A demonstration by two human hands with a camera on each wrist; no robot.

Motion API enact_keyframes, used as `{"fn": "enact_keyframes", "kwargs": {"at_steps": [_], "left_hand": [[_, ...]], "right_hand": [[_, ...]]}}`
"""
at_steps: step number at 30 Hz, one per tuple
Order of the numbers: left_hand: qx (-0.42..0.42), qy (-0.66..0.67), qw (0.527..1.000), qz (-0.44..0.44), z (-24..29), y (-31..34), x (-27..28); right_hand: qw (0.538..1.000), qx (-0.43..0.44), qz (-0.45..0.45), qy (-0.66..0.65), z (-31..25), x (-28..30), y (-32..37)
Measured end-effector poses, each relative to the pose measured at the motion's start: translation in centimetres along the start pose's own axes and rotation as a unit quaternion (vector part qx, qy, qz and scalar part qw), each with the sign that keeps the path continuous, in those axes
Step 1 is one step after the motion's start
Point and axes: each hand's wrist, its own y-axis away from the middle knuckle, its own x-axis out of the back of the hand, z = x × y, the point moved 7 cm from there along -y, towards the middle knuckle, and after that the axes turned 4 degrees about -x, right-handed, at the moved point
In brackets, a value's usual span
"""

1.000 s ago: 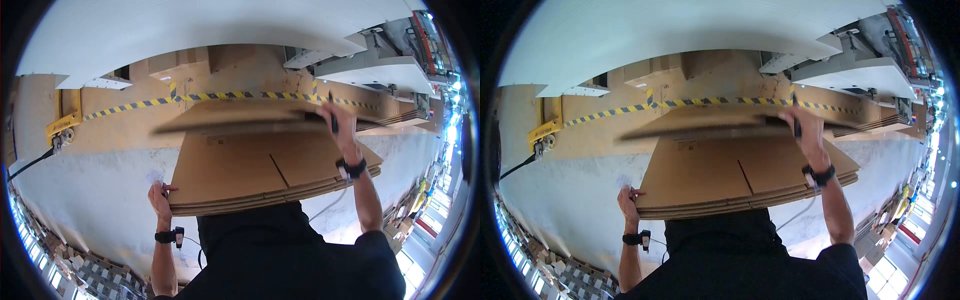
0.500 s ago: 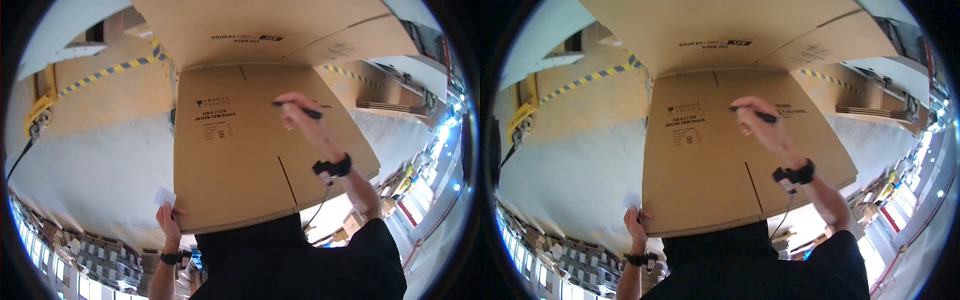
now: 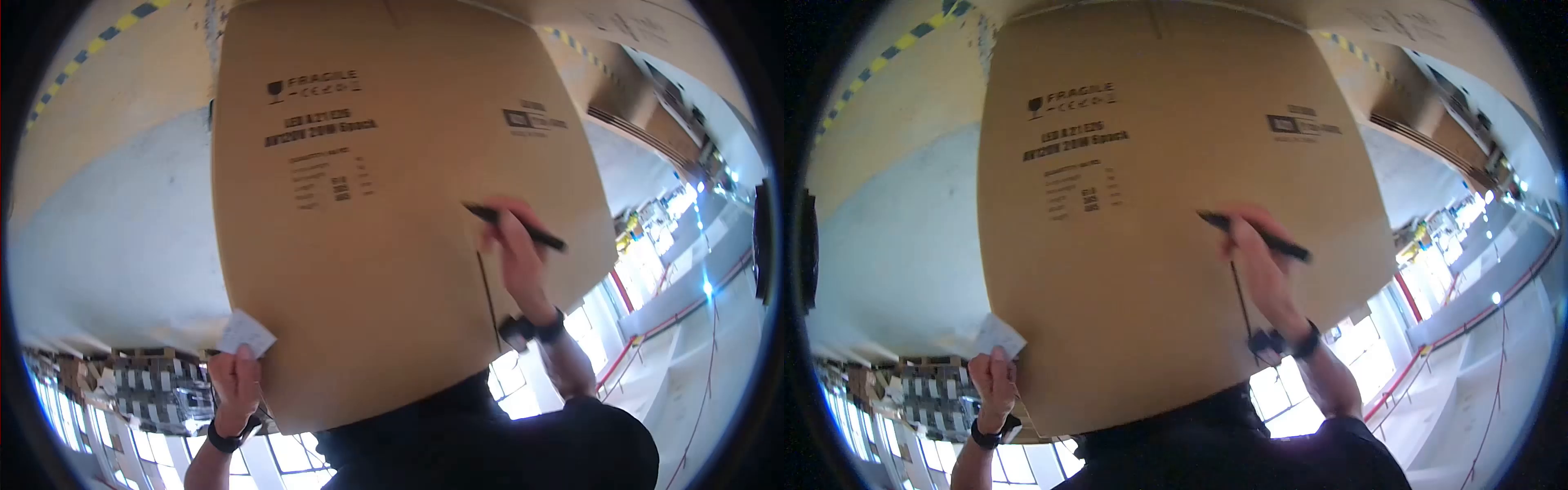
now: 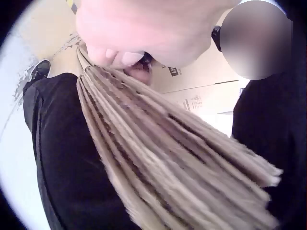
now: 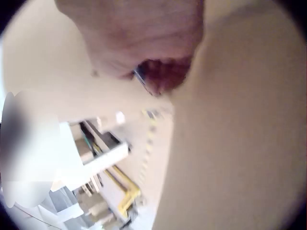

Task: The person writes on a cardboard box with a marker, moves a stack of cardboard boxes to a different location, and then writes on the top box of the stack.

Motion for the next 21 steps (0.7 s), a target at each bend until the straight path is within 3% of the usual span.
{"fn": "enact_keyframes", "kwargs": {"at_steps": [1,2,3,4,6,7,9,10,11,13,14,15,16,18,19,21], "left_hand": [[0.008,0.051,0.997,0.061,0.1,0.5,0.7],[-0.018,-0.008,0.991,0.132,-2.9,3.2,2.7],[0.066,0.059,0.978,0.19,-2.9,5.7,3.5],[0.147,0.13,0.948,0.25,-3.0,8.3,3.8],[0.197,0.19,0.937,0.215,-5.1,13.8,4.4],[0.233,0.199,0.934,0.186,-5.4,16.1,4.0],[0.281,0.217,0.884,0.305,-5.5,18.2,3.9],[0.303,0.217,0.857,0.356,-5.5,19.4,4.2],[0.293,0.201,0.867,0.348,-5.3,19.7,3.9],[0.263,0.19,0.878,0.352,-5.7,20.6,2.0],[0.271,0.123,0.927,0.23,-6.8,21.9,0.9],[0.349,0.159,0.9,0.206,-11.7,26.2,-0.9],[0.326,0.17,0.905,0.216,-18.4,31.6,-1.9],[0.423,0.264,0.821,0.277,-28.9,44.1,-2.9],[0.462,0.239,0.808,0.275,-28.6,44.2,-1.7],[0.497,0.172,0.814,0.248,-25.9,40.3,0.8]], "right_hand": [[0.999,0.026,0.01,0.026,-2.2,3.5,3.5],[0.999,0.026,0.015,0.015,-3.1,7.1,6.7],[0.997,0.008,0.077,-0.004,-4.8,10.1,10.1],[0.988,-0.019,0.129,0.085,-5.5,14.3,13.6],[0.978,-0.079,0.134,0.136,-5.3,22.7,20.8],[0.987,-0.109,0.109,0.047,-7.4,23.6,23.0],[0.966,-0.19,0.027,0.175,-12.4,24.5,24.7],[0.969,-0.166,0.021,0.184,-14.7,23.6,24.0],[0.969,-0.144,0.021,0.2,-15.7,23.0,23.1],[0.968,-0.081,0.029,0.234,-13.3,21.9,21.5],[0.967,-0.049,0.041,0.246,-10.8,21.1,20.8],[0.965,-0.015,0.069,0.253,-8.4,21.1,20.4],[0.956,-0.024,0.101,0.275,-4.4,24.0,20.9],[0.949,-0.035,0.225,0.218,0.4,28.7,20.9],[0.936,-0.054,0.294,0.184,4.4,34.4,22.6],[0.905,-0.066,0.388,0.161,4.9,40.5,25.6]]}}
